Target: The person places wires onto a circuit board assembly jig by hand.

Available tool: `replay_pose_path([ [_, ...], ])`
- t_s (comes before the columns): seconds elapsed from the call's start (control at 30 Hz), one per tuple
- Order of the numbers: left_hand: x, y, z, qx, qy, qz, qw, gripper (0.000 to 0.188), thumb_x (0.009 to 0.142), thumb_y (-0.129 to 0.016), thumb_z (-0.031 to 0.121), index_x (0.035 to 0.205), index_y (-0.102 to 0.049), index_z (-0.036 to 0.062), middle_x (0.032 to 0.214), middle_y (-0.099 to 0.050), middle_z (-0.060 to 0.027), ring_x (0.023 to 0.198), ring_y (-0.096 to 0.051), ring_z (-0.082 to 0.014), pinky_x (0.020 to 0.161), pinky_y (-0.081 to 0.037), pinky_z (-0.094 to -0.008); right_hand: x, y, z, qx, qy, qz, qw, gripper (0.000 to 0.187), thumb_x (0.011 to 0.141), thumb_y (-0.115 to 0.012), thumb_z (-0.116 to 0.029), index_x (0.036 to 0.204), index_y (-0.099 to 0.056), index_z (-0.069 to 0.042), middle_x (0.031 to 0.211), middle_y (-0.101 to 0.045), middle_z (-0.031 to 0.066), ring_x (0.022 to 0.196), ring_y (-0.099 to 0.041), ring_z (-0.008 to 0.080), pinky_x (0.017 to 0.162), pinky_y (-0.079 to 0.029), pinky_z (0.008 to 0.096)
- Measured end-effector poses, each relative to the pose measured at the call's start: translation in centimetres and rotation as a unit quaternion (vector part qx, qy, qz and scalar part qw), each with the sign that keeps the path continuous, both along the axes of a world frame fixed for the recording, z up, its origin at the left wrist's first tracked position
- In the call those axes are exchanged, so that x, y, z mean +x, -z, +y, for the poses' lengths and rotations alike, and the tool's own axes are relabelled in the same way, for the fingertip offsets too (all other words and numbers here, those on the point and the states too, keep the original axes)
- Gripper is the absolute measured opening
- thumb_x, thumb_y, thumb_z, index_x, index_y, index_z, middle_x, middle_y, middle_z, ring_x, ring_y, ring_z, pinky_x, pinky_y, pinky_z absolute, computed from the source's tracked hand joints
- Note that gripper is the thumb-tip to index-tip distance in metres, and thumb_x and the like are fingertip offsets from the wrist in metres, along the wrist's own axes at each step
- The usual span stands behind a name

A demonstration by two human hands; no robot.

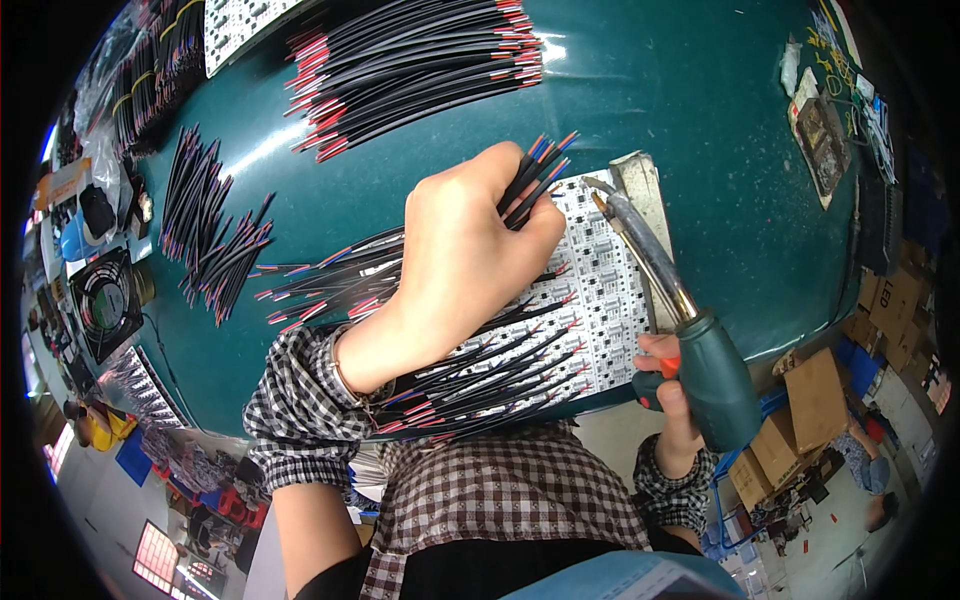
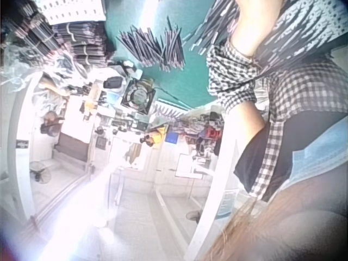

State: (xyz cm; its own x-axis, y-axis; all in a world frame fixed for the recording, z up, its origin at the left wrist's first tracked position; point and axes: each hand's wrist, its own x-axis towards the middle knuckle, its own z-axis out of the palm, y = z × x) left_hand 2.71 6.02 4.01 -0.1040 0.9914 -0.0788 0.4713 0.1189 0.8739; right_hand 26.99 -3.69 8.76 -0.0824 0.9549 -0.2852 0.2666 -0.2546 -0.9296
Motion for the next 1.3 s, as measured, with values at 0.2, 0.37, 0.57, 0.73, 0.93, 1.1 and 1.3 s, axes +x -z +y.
replay_pose_path([
  [0.2, 0.1, -0.1, 0.1, -0.005, 0.003, -0.001, 1.000, 0.015, 0.076, -0.068, 0.005, 0.072, -0.055, -0.0015, 0.062, -0.058, -0.0188, 0.053, -0.060, -0.0345, 0.051, -0.046, -0.0400, 0.1, 0.2, 0.0, -0.013, 0.016, 0.012, 1.000, 0.068, 0.083, -0.081, -0.017, 0.135, -0.047, 0.010, 0.107, -0.071, 0.0246, 0.100, -0.072, 0.0279, 0.083, -0.061, 0.0365],
  [0.37, -0.1, -0.1, 0.0, 0.006, -0.001, -0.004, 1.000, 0.015, 0.076, -0.067, 0.005, 0.073, -0.055, -0.0017, 0.062, -0.059, -0.0191, 0.053, -0.060, -0.0354, 0.051, -0.046, -0.0409, -0.2, 0.2, 0.2, -0.021, 0.030, 0.032, 0.999, 0.067, 0.084, -0.081, -0.020, 0.134, -0.048, 0.010, 0.106, -0.071, 0.0235, 0.098, -0.071, 0.0276, 0.082, -0.061, 0.0359],
  [0.57, -4.1, -2.7, -1.4, -0.009, 0.079, 0.016, 0.997, 0.021, 0.106, -0.050, 0.016, 0.104, -0.063, -0.0002, 0.096, -0.063, -0.0039, 0.079, -0.059, -0.0112, 0.071, -0.049, -0.0249, -0.9, -0.4, 0.1, 0.042, 0.049, 0.040, 0.997, 0.051, 0.094, -0.064, -0.034, 0.114, -0.057, 0.013, 0.100, -0.065, 0.0212, 0.083, -0.069, 0.0282, 0.067, -0.061, 0.0351],
  [0.73, -3.3, -8.6, -2.6, 0.062, 0.009, -0.049, 0.997, 0.029, 0.099, -0.049, 0.005, 0.121, -0.064, -0.0039, 0.082, -0.065, -0.0064, 0.063, -0.055, -0.0049, 0.054, -0.042, -0.0173, 1.2, 0.8, -0.3, 0.068, 0.059, 0.089, 0.992, 0.056, 0.096, -0.061, -0.037, 0.120, -0.054, 0.014, 0.100, -0.065, 0.0215, 0.080, -0.069, 0.0267, 0.066, -0.062, 0.0349],
  [0.93, -1.5, -2.0, -2.6, -0.153, 0.030, -0.219, 0.963, 0.018, 0.092, -0.066, 0.004, 0.100, -0.052, -0.0036, 0.084, -0.066, -0.0098, 0.067, -0.059, -0.0126, 0.062, -0.050, -0.0270, 2.6, 1.2, -1.0, 0.121, -0.005, 0.169, 0.978, 0.059, 0.100, -0.056, -0.032, 0.136, -0.040, 0.013, 0.107, -0.064, 0.0199, 0.091, -0.069, 0.0285, 0.071, -0.062, 0.0352],
  [1.1, -0.9, -1.1, -3.3, -0.125, 0.030, -0.158, 0.979, 0.016, 0.087, -0.069, 0.005, 0.095, -0.059, -0.0048, 0.082, -0.065, -0.0104, 0.070, -0.057, -0.0111, 0.067, -0.048, -0.0275, 2.6, 0.6, -2.3, 0.076, 0.074, 0.154, 0.982, 0.058, 0.093, -0.067, -0.040, 0.115, -0.057, 0.012, 0.106, -0.066, 0.0246, 0.087, -0.070, 0.0280, 0.073, -0.060, 0.0358],
  [1.3, -1.1, -1.1, -3.0, -0.080, 0.019, -0.085, 0.993, 0.014, 0.081, -0.068, 0.004, 0.090, -0.062, -0.0055, 0.078, -0.066, -0.0100, 0.070, -0.057, -0.0102, 0.066, -0.049, -0.0274, 2.6, 0.9, -2.3, 0.067, 0.055, 0.165, 0.983, 0.058, 0.092, -0.068, -0.041, 0.117, -0.057, 0.011, 0.106, -0.066, 0.0231, 0.089, -0.070, 0.0283, 0.072, -0.061, 0.0357],
])
